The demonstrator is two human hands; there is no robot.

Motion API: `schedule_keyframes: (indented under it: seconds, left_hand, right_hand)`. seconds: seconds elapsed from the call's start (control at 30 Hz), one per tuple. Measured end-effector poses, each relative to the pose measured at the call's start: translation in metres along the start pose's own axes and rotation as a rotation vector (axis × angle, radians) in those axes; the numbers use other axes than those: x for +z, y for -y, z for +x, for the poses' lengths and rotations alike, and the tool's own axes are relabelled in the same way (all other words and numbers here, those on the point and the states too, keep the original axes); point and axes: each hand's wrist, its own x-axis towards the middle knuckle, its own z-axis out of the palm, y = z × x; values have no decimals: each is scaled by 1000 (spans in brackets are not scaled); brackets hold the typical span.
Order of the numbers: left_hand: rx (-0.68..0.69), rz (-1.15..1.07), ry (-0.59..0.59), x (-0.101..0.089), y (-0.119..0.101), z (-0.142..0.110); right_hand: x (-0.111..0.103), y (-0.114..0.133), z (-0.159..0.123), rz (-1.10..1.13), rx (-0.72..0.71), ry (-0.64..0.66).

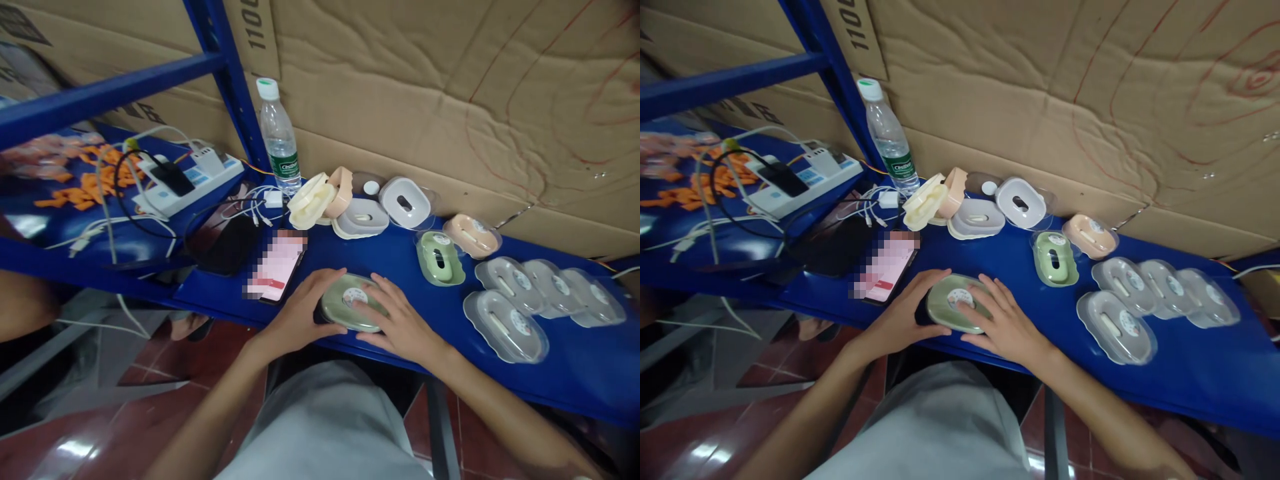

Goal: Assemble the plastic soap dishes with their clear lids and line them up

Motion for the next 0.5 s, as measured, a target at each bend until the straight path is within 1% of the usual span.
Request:
schedule_keyframes:
  seconds: [0.07, 0.17, 0.27, 0.33, 0.37, 0.43, 0.5]
  left_hand:
    - [-2, -18, 18, -1, 2, -1]
    - [12, -18, 39, -2, 5, -5]
    - [37, -16, 37, -5, 6, -7]
    - [36, 6, 22, -8, 1, -3]
    - [40, 40, 17, -8, -4, 2]
    - [85, 156, 31, -3, -18, 19]
    - [207, 298, 92, 13, -36, 45]
  right_hand:
    - [2, 9, 3, -19, 46, -12]
    - [5, 23, 3, 7, 106, -88]
    - [2, 33, -15, 108, 215, -225]
    - [-7, 37, -41, 139, 321, -342]
    - [-14, 38, -58, 120, 384, -408]
    - [-33, 38, -98, -6, 543, -570]
    - [-56, 34, -143, -207, 752, -711]
